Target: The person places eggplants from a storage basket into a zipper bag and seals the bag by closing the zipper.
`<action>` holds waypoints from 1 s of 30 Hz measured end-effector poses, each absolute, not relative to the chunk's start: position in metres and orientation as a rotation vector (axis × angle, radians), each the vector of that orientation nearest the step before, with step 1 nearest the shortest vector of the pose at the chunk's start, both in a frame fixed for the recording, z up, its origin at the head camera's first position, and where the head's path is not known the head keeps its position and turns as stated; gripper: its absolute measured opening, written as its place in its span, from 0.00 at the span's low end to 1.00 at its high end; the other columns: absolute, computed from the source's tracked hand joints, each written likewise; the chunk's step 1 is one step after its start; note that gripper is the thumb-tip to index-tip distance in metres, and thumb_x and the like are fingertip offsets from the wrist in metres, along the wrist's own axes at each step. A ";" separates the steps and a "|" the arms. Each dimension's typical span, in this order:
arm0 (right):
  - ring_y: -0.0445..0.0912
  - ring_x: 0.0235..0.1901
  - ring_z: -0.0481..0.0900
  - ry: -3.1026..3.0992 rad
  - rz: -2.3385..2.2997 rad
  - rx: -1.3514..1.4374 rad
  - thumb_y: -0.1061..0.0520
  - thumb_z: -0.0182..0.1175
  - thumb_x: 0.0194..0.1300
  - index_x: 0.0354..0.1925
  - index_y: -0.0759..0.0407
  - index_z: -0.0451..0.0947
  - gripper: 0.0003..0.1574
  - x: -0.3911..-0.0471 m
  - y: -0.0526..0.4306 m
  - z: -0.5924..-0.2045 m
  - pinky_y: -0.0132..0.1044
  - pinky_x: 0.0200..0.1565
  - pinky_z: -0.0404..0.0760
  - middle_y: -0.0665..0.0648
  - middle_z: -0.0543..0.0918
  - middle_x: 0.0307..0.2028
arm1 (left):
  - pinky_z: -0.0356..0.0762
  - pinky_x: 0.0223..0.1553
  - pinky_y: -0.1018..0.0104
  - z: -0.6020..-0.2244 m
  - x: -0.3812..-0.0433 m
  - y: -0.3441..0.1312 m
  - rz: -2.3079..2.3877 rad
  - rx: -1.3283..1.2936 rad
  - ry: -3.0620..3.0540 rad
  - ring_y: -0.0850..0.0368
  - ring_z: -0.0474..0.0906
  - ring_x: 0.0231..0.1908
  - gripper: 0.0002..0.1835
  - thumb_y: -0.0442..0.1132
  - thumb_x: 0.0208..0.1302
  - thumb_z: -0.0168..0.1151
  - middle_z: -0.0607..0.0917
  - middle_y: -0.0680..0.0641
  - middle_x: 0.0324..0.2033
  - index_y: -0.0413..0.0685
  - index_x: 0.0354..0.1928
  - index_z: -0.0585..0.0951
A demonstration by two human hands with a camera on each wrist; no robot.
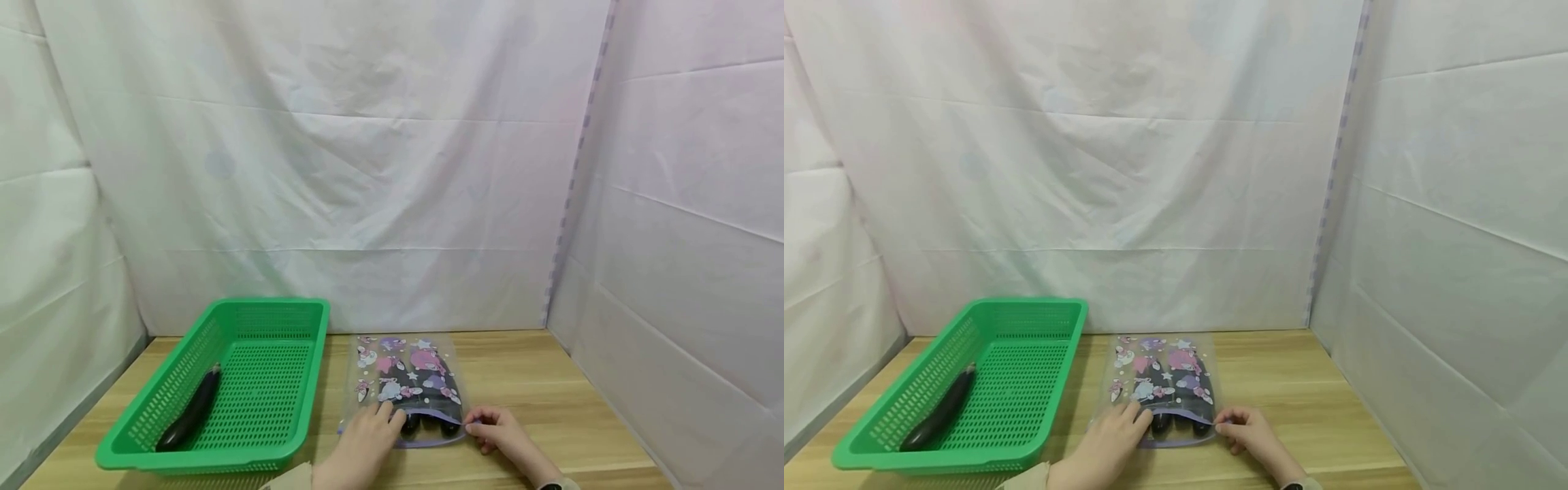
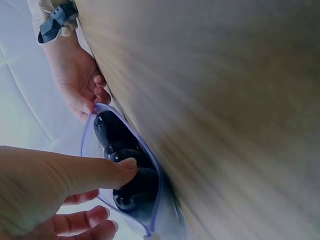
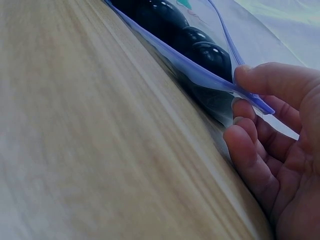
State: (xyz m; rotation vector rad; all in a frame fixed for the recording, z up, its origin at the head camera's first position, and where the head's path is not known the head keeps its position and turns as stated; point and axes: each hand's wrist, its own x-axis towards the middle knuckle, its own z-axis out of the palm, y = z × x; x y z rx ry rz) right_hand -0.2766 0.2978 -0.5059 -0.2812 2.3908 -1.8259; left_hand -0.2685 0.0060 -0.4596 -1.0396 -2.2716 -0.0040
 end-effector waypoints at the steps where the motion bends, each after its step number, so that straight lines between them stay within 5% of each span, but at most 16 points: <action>1: 0.39 0.20 0.70 2.393 -1.826 -0.280 0.55 0.61 0.53 0.36 0.66 0.76 0.15 -0.277 0.298 -0.506 0.36 0.21 0.75 0.53 0.72 0.23 | 0.64 0.20 0.69 -0.459 -0.270 0.006 -0.008 -1.038 -2.279 0.58 0.68 0.24 0.20 0.29 0.34 0.62 0.70 0.52 0.26 0.51 0.35 0.72; 25: 0.40 0.19 0.70 2.372 -1.851 -0.263 0.57 0.61 0.53 0.35 0.66 0.76 0.14 -0.277 0.296 -0.506 0.35 0.20 0.75 0.52 0.74 0.24 | 0.58 0.20 0.68 -0.455 -0.285 0.006 0.065 -0.915 -2.242 0.59 0.61 0.17 0.19 0.27 0.26 0.59 0.63 0.52 0.19 0.48 0.27 0.69; 30: 0.40 0.20 0.70 2.375 -1.842 -0.253 0.56 0.61 0.53 0.35 0.66 0.76 0.14 -0.278 0.297 -0.508 0.35 0.21 0.75 0.52 0.73 0.23 | 0.59 0.22 0.67 -0.455 -0.286 0.015 0.137 -0.909 -2.331 0.57 0.66 0.21 0.20 0.44 0.33 0.68 0.66 0.52 0.21 0.49 0.29 0.70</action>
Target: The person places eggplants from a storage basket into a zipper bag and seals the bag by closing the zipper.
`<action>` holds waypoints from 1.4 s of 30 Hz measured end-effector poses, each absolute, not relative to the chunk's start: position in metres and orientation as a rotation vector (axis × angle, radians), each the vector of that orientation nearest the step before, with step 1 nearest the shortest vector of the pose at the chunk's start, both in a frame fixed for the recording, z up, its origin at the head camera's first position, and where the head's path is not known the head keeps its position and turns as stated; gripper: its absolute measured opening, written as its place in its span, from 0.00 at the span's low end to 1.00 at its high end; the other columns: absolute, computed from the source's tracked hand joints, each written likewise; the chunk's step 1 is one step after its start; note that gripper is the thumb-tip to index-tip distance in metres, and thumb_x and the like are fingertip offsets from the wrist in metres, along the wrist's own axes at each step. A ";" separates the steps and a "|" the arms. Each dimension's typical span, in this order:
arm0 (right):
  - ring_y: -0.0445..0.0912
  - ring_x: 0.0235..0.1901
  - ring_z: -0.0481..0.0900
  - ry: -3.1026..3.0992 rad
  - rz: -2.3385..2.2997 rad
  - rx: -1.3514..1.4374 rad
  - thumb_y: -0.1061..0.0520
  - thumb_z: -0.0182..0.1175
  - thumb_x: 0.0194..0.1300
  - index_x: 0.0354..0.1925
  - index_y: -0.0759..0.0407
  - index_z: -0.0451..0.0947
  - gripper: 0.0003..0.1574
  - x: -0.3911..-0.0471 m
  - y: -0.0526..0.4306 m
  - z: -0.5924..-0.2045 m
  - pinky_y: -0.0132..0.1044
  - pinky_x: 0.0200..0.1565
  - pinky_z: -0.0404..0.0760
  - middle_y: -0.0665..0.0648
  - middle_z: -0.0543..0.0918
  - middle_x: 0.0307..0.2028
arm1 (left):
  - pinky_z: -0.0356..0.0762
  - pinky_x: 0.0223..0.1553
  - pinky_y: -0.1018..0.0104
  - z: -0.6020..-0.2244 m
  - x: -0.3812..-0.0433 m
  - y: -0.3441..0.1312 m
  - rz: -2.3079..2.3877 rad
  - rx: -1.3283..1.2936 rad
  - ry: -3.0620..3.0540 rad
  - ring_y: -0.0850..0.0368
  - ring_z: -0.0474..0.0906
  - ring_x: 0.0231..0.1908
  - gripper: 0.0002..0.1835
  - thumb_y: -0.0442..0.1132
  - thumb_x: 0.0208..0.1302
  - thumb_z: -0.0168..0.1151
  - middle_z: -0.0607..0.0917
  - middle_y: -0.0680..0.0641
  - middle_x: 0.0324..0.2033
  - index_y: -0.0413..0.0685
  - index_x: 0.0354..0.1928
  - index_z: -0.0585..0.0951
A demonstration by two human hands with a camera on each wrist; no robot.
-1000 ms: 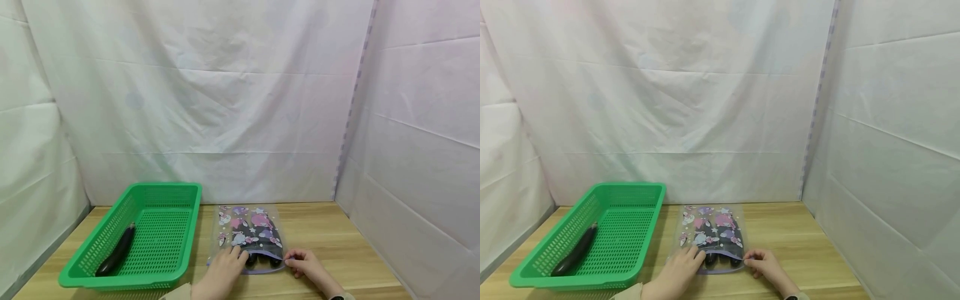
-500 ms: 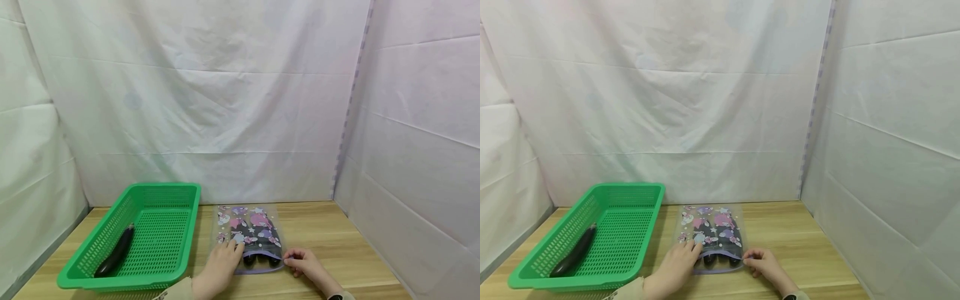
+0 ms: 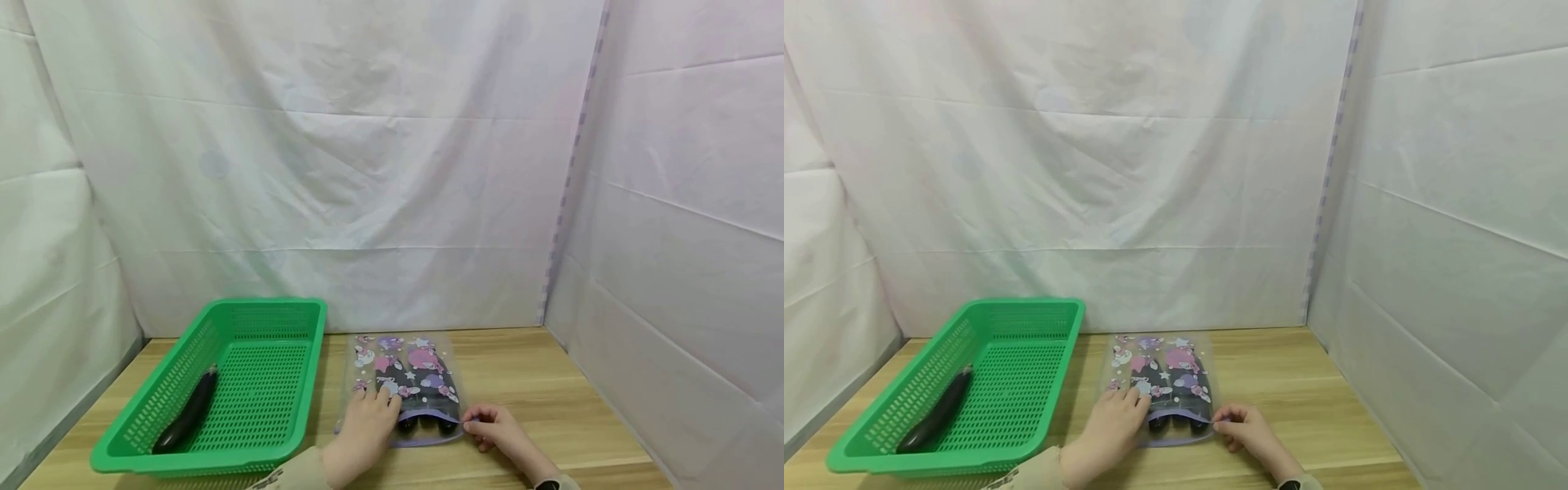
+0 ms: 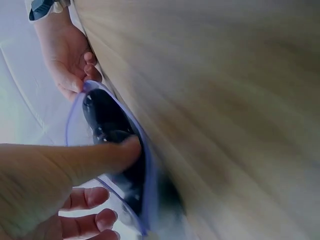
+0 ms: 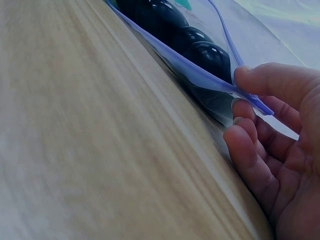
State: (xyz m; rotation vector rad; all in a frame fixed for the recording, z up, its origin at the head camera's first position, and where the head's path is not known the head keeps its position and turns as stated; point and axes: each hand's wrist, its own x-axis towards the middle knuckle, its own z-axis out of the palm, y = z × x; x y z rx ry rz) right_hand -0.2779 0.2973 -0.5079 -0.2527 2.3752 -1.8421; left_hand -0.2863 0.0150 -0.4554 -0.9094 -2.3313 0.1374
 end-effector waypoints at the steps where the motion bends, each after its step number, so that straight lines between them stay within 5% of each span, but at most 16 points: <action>1: 0.40 0.20 0.70 2.378 -1.841 -0.257 0.56 0.61 0.53 0.35 0.66 0.76 0.14 -0.278 0.297 -0.508 0.35 0.20 0.75 0.52 0.73 0.23 | 0.61 0.23 0.66 -0.455 -0.286 0.017 0.148 -0.914 -2.358 0.57 0.67 0.22 0.23 0.50 0.33 0.69 0.68 0.51 0.22 0.49 0.31 0.71; 5: 0.39 0.20 0.70 2.396 -1.836 -0.285 0.57 0.61 0.53 0.35 0.66 0.76 0.13 -0.279 0.296 -0.506 0.35 0.20 0.75 0.51 0.72 0.22 | 0.66 0.31 0.61 -0.452 -0.286 0.024 0.165 -0.923 -2.469 0.55 0.70 0.28 0.38 0.68 0.29 0.65 0.72 0.50 0.27 0.47 0.40 0.74; 8: 0.39 0.20 0.70 2.399 -1.833 -0.294 0.57 0.61 0.53 0.34 0.65 0.76 0.13 -0.280 0.294 -0.505 0.35 0.20 0.75 0.51 0.73 0.22 | 0.67 0.32 0.60 -0.451 -0.288 0.027 0.196 -0.899 -2.504 0.54 0.70 0.27 0.39 0.71 0.30 0.62 0.73 0.49 0.26 0.46 0.39 0.76; 17: 0.40 0.20 0.69 2.354 -1.853 -0.296 0.58 0.60 0.54 0.36 0.67 0.76 0.14 -0.282 0.290 -0.499 0.34 0.20 0.74 0.53 0.74 0.24 | 0.64 0.27 0.63 -0.454 -0.295 0.028 0.257 -0.838 -2.477 0.56 0.66 0.22 0.31 0.66 0.29 0.65 0.69 0.51 0.21 0.47 0.28 0.75; 25: 0.39 0.20 0.70 2.381 -1.831 -0.324 0.57 0.60 0.54 0.35 0.65 0.77 0.12 -0.282 0.290 -0.502 0.35 0.20 0.75 0.52 0.74 0.24 | 0.66 0.26 0.63 -0.451 -0.287 0.023 0.205 -0.854 -2.493 0.55 0.68 0.23 0.32 0.63 0.30 0.67 0.70 0.50 0.23 0.47 0.34 0.76; 30: 0.39 0.20 0.70 2.388 -1.837 -0.316 0.57 0.60 0.54 0.35 0.65 0.76 0.12 -0.281 0.291 -0.505 0.36 0.20 0.75 0.51 0.74 0.23 | 0.63 0.18 0.64 -0.440 -0.267 0.011 0.058 -0.955 -2.470 0.55 0.69 0.23 0.24 0.55 0.36 0.66 0.71 0.51 0.25 0.49 0.34 0.74; 37: 0.39 0.21 0.70 2.399 -1.829 -0.283 0.56 0.61 0.53 0.35 0.65 0.76 0.13 -0.278 0.296 -0.506 0.36 0.21 0.75 0.51 0.73 0.24 | 0.61 0.16 0.71 -0.395 -0.234 -0.024 -0.099 -1.175 -2.627 0.63 0.65 0.25 0.23 0.58 0.43 0.63 0.68 0.57 0.29 0.57 0.40 0.72; 42: 0.39 0.21 0.70 2.408 -1.824 -0.286 0.56 0.60 0.53 0.35 0.64 0.76 0.12 -0.278 0.299 -0.508 0.37 0.21 0.75 0.51 0.73 0.23 | 0.64 0.18 0.75 -0.363 -0.235 -0.054 -0.097 -1.070 -2.636 0.63 0.67 0.23 0.27 0.55 0.42 0.64 0.72 0.54 0.32 0.52 0.45 0.73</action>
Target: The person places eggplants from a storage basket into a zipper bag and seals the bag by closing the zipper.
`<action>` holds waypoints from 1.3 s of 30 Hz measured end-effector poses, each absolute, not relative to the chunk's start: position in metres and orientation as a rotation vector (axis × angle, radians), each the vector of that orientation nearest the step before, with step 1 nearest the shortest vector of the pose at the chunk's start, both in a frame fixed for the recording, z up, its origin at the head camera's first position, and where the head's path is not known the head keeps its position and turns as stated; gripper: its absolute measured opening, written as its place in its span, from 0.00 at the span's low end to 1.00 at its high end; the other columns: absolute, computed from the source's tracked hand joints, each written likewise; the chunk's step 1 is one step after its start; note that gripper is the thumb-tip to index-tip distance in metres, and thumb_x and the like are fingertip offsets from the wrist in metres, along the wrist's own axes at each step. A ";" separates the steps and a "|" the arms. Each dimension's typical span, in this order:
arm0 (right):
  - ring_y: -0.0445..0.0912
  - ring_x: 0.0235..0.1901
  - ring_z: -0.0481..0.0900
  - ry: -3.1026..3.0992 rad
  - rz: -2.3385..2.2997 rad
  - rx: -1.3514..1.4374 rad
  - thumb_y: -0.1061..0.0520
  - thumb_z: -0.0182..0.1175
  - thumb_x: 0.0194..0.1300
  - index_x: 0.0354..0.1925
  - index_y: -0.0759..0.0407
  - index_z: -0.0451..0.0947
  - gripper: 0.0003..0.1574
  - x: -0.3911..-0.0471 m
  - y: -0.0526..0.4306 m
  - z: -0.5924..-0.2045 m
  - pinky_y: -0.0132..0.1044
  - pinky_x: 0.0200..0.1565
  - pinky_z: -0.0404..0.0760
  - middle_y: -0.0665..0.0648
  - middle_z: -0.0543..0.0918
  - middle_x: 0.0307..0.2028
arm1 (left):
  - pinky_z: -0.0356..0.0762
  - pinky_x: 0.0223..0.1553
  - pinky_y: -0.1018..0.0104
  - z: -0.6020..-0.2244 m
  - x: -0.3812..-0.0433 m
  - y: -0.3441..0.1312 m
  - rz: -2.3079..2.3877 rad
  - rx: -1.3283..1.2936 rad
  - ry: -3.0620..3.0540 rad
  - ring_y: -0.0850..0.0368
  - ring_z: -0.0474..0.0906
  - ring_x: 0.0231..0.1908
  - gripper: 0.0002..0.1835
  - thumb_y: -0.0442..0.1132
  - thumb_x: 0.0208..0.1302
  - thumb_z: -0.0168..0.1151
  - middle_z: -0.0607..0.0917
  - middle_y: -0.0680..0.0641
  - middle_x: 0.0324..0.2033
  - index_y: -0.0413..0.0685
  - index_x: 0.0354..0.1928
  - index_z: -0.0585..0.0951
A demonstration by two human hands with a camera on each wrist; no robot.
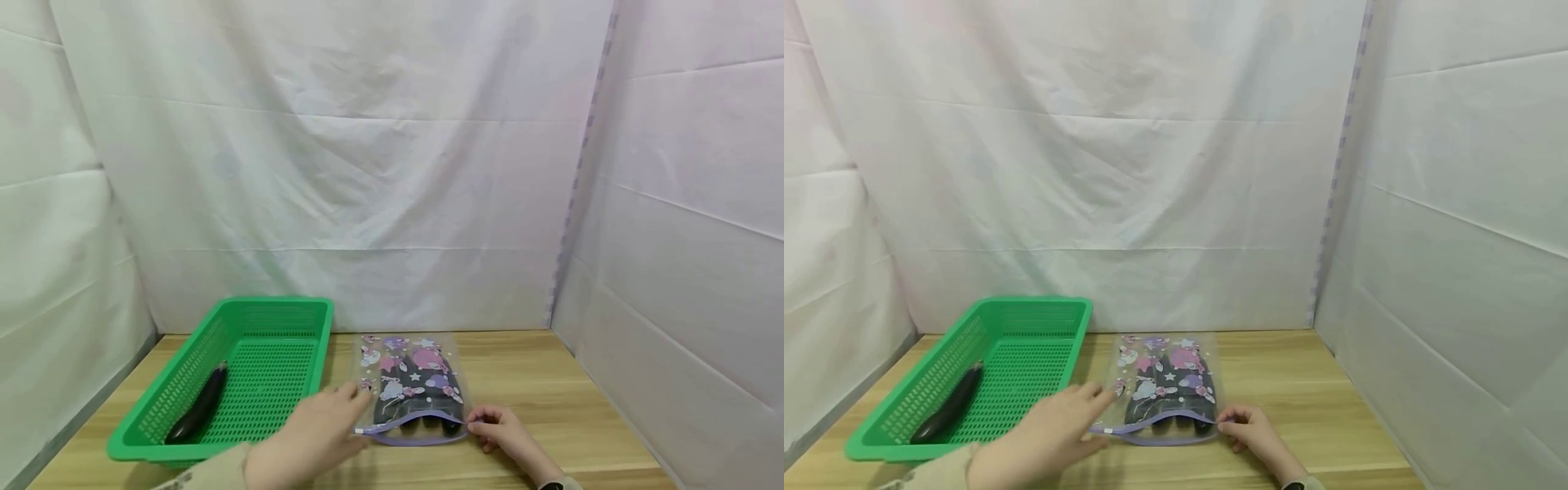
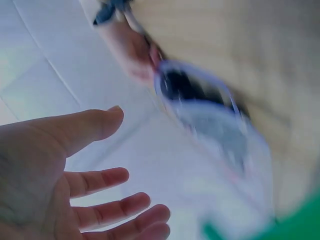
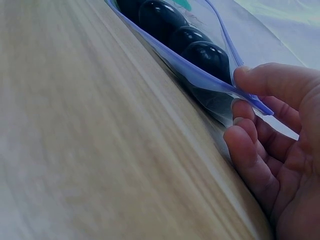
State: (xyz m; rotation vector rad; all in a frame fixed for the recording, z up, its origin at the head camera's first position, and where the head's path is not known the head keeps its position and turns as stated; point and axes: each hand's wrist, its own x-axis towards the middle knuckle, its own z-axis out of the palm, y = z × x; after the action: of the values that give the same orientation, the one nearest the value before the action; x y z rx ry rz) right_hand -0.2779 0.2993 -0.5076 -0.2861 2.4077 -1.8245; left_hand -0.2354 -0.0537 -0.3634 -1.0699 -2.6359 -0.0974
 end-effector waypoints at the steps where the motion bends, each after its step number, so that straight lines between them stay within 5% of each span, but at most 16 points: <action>1: 0.39 0.21 0.70 2.407 -1.824 -0.288 0.56 0.60 0.53 0.35 0.63 0.76 0.12 -0.279 0.300 -0.508 0.37 0.21 0.75 0.51 0.73 0.23 | 0.63 0.17 0.75 -0.358 -0.239 -0.060 -0.092 -1.032 -2.640 0.63 0.67 0.22 0.28 0.54 0.42 0.65 0.72 0.54 0.31 0.50 0.45 0.73; 5: 0.40 0.21 0.70 2.400 -1.815 -0.280 0.55 0.61 0.53 0.35 0.63 0.76 0.13 -0.281 0.300 -0.510 0.37 0.22 0.75 0.52 0.73 0.23 | 0.60 0.13 0.75 -0.341 -0.260 -0.086 -0.052 -0.845 -2.719 0.63 0.62 0.17 0.32 0.54 0.41 0.67 0.71 0.51 0.30 0.47 0.49 0.72; 11: 0.40 0.21 0.70 2.388 -1.807 -0.291 0.56 0.61 0.53 0.35 0.65 0.76 0.14 -0.283 0.298 -0.513 0.36 0.21 0.75 0.53 0.72 0.24 | 0.61 0.11 0.68 -0.334 -0.298 -0.135 -0.027 -0.658 -2.846 0.59 0.64 0.12 0.37 0.51 0.43 0.68 0.71 0.36 0.43 0.40 0.54 0.69; 16: 0.39 0.20 0.69 2.373 -1.818 -0.302 0.57 0.60 0.54 0.35 0.66 0.75 0.13 -0.279 0.300 -0.515 0.34 0.20 0.74 0.51 0.72 0.22 | 0.70 0.19 0.59 -0.339 -0.321 -0.168 -0.062 -0.552 -2.974 0.45 0.74 0.27 0.39 0.49 0.43 0.68 0.69 0.28 0.47 0.32 0.55 0.67; 19: 0.39 0.19 0.69 2.378 -1.829 -0.290 0.57 0.60 0.54 0.35 0.67 0.75 0.13 -0.276 0.305 -0.515 0.34 0.20 0.74 0.50 0.71 0.21 | 0.72 0.25 0.54 -0.341 -0.330 -0.177 -0.102 -0.510 -3.061 0.39 0.74 0.35 0.39 0.48 0.44 0.68 0.72 0.29 0.44 0.29 0.54 0.66; 24: 0.39 0.20 0.69 2.346 -1.831 -0.214 0.56 0.59 0.54 0.36 0.68 0.74 0.16 -0.268 0.314 -0.519 0.34 0.21 0.74 0.51 0.72 0.22 | 0.73 0.29 0.53 -0.345 -0.343 -0.181 -0.147 -0.476 -3.160 0.39 0.74 0.35 0.41 0.47 0.43 0.68 0.76 0.33 0.40 0.25 0.54 0.65; 32: 0.42 0.22 0.69 2.270 -1.859 -0.111 0.58 0.57 0.57 0.39 0.75 0.71 0.18 -0.259 0.317 -0.510 0.33 0.21 0.74 0.52 0.74 0.26 | 0.71 0.28 0.54 -0.353 -0.359 -0.189 -0.094 -0.426 -3.266 0.43 0.74 0.33 0.27 0.44 0.41 0.70 0.77 0.39 0.36 0.35 0.42 0.75; 39: 0.42 0.22 0.69 2.268 -1.860 -0.103 0.59 0.57 0.57 0.39 0.76 0.70 0.19 -0.259 0.317 -0.508 0.33 0.22 0.74 0.52 0.74 0.25 | 0.71 0.28 0.55 -0.350 -0.368 -0.192 -0.015 -0.366 -3.342 0.47 0.73 0.31 0.25 0.46 0.40 0.70 0.77 0.41 0.35 0.37 0.39 0.76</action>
State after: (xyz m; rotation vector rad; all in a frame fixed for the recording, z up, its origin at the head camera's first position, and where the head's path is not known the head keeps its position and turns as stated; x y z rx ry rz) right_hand -0.2587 0.3173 -0.5082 -0.1029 2.2676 -1.8604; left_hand -0.3676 -0.1922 -0.3496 -0.3663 -3.3423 -0.0152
